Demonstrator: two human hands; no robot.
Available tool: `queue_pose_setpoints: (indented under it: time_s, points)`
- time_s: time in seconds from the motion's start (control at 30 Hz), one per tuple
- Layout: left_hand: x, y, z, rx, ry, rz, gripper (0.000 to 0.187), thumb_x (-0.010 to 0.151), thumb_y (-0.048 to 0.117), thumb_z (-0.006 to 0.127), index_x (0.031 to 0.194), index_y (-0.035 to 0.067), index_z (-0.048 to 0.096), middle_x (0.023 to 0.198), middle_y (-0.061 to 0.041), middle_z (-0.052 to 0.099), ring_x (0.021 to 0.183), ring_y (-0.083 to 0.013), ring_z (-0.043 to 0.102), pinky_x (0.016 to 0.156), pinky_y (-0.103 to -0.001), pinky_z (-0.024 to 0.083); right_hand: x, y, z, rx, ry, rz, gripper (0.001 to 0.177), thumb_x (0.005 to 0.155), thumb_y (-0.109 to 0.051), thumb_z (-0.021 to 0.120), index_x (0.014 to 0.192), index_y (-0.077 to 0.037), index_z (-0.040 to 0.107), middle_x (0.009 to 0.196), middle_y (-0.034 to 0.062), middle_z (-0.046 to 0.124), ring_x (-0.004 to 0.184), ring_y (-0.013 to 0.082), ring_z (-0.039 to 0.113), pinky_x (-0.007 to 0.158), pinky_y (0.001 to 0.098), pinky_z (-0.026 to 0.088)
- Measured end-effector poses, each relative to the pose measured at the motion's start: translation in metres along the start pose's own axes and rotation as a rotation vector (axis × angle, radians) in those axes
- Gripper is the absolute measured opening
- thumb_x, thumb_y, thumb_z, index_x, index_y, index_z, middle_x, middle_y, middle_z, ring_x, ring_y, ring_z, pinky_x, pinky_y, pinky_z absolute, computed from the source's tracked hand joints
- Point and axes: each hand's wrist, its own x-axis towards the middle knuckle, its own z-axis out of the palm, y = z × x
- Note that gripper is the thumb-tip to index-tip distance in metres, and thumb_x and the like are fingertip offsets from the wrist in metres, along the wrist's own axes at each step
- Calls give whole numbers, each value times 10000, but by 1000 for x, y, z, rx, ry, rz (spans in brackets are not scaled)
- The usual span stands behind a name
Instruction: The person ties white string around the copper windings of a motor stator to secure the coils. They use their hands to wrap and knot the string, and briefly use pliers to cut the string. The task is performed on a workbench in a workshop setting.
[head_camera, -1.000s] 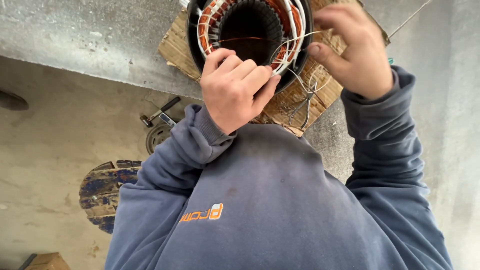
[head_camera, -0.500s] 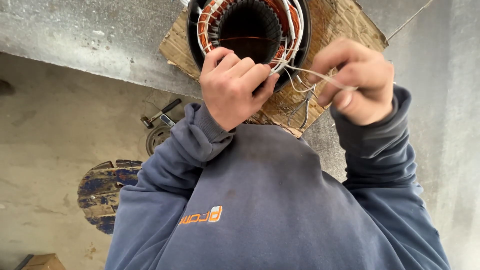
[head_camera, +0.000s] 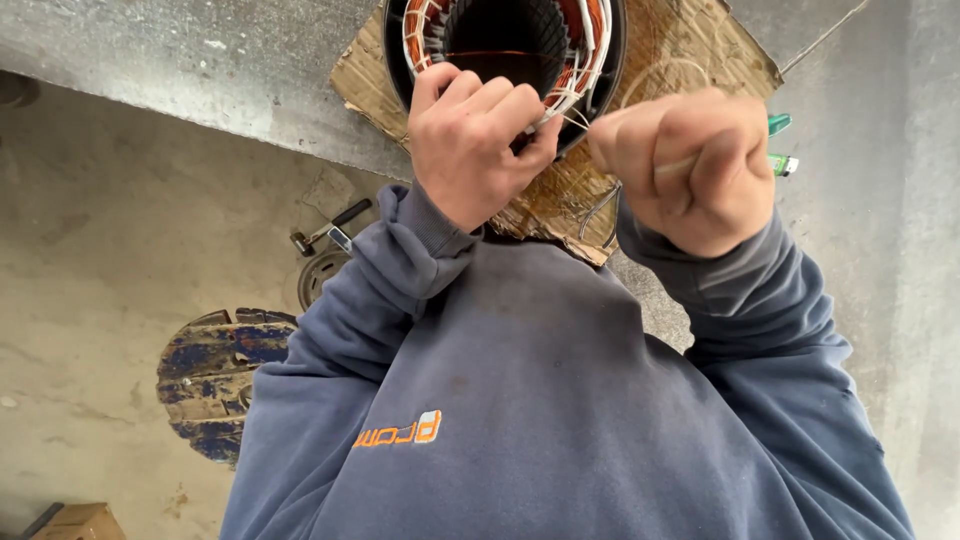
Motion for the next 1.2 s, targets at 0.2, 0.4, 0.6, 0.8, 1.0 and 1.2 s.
queue_pose_setpoints:
  time_s: [0.2,0.4,0.6,0.8,1.0,1.2]
  points:
    - [-1,-3,0,-25,25,2,256,923,221,817,803,161,599,743,39,572,724,-191,559,911,-373,424,0,-25,23,-141,-96,-45,673,1090,-482,499,565,-98,328,492,29,372,391,162,282,459,358,226]
    - [-2,-9,0,-58,29,20,250,920,223,840,826,154,619,761,37,600,724,-197,571,913,-365,426,4,-37,28,-205,-155,-26,662,1078,-462,490,544,-105,334,476,13,373,415,180,289,490,390,229]
    - [-4,-31,-6,-75,30,173,163,942,207,828,858,153,699,757,34,628,718,-187,593,876,-367,435,6,-43,21,-308,-270,-32,625,1104,-408,467,591,-75,338,541,47,394,461,218,332,525,405,258]
    - [0,-48,-22,-142,-124,279,212,993,327,830,914,157,732,796,21,639,774,-201,600,904,-381,438,-14,-29,12,-333,-392,-20,600,1147,-407,444,654,-68,398,637,58,470,508,221,420,559,385,307]
    - [-19,-19,-16,-47,-81,181,285,1025,370,768,1076,94,721,1007,-22,695,994,-235,640,1124,-451,424,-39,-17,13,-295,-283,-58,581,1109,-401,444,618,-92,412,596,50,445,538,239,405,582,396,320]
    - [-34,-27,7,183,96,234,539,1048,559,681,1193,41,702,1140,-64,693,1099,-275,647,1170,-500,358,-38,-25,12,-359,-347,-14,595,1133,-414,412,638,-83,405,625,59,449,581,246,400,588,397,320]
